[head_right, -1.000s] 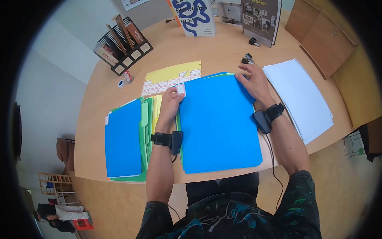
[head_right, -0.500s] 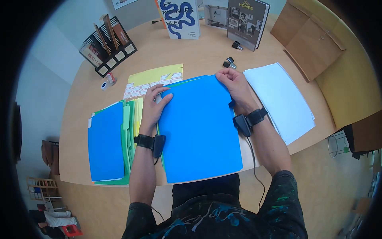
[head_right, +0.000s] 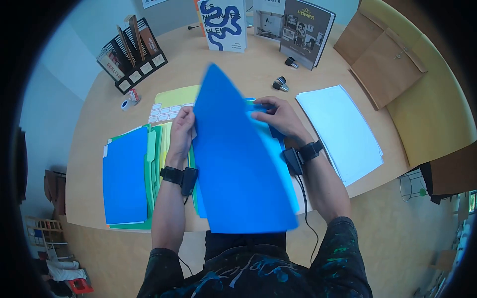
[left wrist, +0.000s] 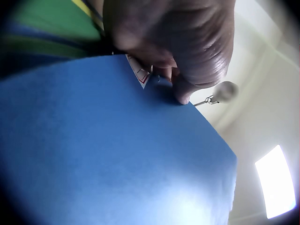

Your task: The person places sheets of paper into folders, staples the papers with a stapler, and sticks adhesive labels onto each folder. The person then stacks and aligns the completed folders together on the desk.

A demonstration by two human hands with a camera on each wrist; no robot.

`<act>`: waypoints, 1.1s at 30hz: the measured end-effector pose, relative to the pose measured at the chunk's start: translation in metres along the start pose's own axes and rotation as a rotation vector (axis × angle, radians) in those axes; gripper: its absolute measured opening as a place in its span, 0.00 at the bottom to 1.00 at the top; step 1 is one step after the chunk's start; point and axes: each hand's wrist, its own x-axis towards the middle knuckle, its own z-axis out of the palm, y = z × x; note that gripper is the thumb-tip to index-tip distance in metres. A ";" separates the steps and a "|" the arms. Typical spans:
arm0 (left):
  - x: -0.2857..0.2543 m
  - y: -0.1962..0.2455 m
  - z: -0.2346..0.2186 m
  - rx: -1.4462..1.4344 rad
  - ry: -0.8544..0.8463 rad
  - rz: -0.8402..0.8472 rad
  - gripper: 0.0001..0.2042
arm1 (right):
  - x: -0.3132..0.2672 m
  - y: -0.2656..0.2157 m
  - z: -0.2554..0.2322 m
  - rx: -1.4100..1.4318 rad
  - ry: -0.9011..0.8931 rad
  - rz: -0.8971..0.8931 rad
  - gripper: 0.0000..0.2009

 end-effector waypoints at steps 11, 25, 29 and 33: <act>0.014 -0.029 -0.023 -0.913 0.227 0.095 0.20 | 0.011 0.036 -0.025 -0.781 0.498 -0.185 0.20; 0.022 -0.030 -0.016 -0.895 0.655 -0.085 0.19 | 0.002 0.027 -0.066 -1.248 0.520 0.384 0.17; 0.027 -0.025 -0.012 -0.892 0.736 -0.105 0.19 | -0.004 0.015 -0.057 -1.224 0.518 0.411 0.17; 0.032 -0.017 -0.003 -0.898 0.818 -0.130 0.20 | 0.004 0.027 -0.063 -1.308 0.481 0.384 0.15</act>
